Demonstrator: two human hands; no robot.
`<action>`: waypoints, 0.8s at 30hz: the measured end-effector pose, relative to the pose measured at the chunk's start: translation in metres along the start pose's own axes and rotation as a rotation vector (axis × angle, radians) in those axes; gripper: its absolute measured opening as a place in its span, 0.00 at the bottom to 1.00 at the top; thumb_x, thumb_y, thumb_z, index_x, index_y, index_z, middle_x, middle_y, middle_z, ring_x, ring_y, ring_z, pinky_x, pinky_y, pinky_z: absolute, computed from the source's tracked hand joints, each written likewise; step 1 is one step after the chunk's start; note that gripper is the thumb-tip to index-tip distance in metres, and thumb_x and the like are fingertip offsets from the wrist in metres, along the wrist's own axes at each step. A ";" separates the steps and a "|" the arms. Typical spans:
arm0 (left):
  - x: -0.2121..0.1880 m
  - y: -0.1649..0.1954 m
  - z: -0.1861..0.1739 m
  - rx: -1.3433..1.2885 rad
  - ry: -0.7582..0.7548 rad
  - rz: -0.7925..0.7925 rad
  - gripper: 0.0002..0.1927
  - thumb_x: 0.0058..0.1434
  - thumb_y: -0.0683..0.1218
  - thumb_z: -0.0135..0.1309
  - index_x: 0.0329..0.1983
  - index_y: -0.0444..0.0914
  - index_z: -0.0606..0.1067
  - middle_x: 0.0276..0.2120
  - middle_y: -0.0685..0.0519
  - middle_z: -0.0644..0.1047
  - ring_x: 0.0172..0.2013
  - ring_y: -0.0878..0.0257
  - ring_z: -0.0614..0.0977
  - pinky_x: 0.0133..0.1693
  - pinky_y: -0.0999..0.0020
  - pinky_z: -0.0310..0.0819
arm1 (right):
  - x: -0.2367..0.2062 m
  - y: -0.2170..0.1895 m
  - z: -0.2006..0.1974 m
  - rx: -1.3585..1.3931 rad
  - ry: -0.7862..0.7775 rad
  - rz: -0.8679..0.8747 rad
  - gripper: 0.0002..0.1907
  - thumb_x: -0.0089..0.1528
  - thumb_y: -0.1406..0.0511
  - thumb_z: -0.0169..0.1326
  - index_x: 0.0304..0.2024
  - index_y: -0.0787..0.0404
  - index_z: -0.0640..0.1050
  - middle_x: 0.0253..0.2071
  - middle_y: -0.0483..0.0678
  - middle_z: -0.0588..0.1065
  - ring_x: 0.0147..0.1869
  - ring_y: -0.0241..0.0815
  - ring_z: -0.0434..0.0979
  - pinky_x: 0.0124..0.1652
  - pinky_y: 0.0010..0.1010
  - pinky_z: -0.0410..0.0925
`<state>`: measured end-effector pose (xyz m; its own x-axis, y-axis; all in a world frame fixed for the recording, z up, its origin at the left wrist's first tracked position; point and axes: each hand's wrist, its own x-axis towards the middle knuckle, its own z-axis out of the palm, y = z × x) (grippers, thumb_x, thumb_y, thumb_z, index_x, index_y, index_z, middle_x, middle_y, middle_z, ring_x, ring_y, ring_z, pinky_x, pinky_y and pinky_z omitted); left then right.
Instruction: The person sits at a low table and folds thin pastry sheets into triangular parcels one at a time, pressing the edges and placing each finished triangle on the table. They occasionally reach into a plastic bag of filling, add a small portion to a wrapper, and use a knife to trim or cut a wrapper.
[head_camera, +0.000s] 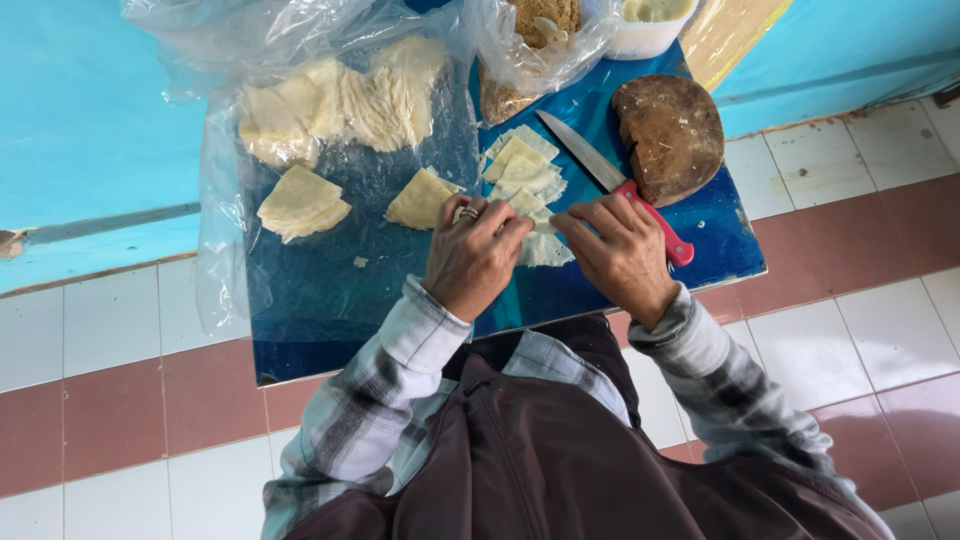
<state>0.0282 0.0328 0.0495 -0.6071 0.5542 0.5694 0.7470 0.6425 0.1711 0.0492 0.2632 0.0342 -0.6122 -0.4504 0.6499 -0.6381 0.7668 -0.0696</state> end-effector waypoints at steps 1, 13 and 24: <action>-0.003 0.001 -0.001 0.027 -0.010 0.013 0.02 0.63 0.41 0.56 0.38 0.41 0.77 0.34 0.55 0.72 0.40 0.58 0.77 0.54 0.55 0.66 | -0.001 -0.001 0.000 -0.017 -0.002 -0.011 0.13 0.59 0.69 0.63 0.47 0.58 0.82 0.45 0.44 0.77 0.47 0.44 0.76 0.42 0.37 0.69; -0.038 0.005 0.020 -0.043 -0.125 0.031 0.06 0.57 0.47 0.58 0.34 0.39 0.76 0.46 0.51 0.77 0.52 0.54 0.78 0.63 0.44 0.58 | -0.037 -0.019 0.007 0.089 -0.094 0.016 0.24 0.54 0.72 0.59 0.55 0.61 0.80 0.52 0.48 0.78 0.54 0.47 0.79 0.51 0.40 0.72; -0.041 -0.002 0.017 -0.149 -0.140 -0.025 0.10 0.59 0.47 0.59 0.41 0.39 0.78 0.47 0.55 0.79 0.51 0.56 0.78 0.67 0.34 0.51 | 0.046 0.187 0.010 -0.208 -0.033 0.192 0.20 0.69 0.62 0.61 0.62 0.60 0.79 0.66 0.59 0.71 0.68 0.62 0.67 0.60 0.56 0.61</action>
<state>0.0469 0.0175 0.0116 -0.6501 0.6137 0.4481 0.7566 0.5773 0.3071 -0.1032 0.3812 0.0436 -0.7297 -0.2996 0.6147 -0.4014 0.9154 -0.0304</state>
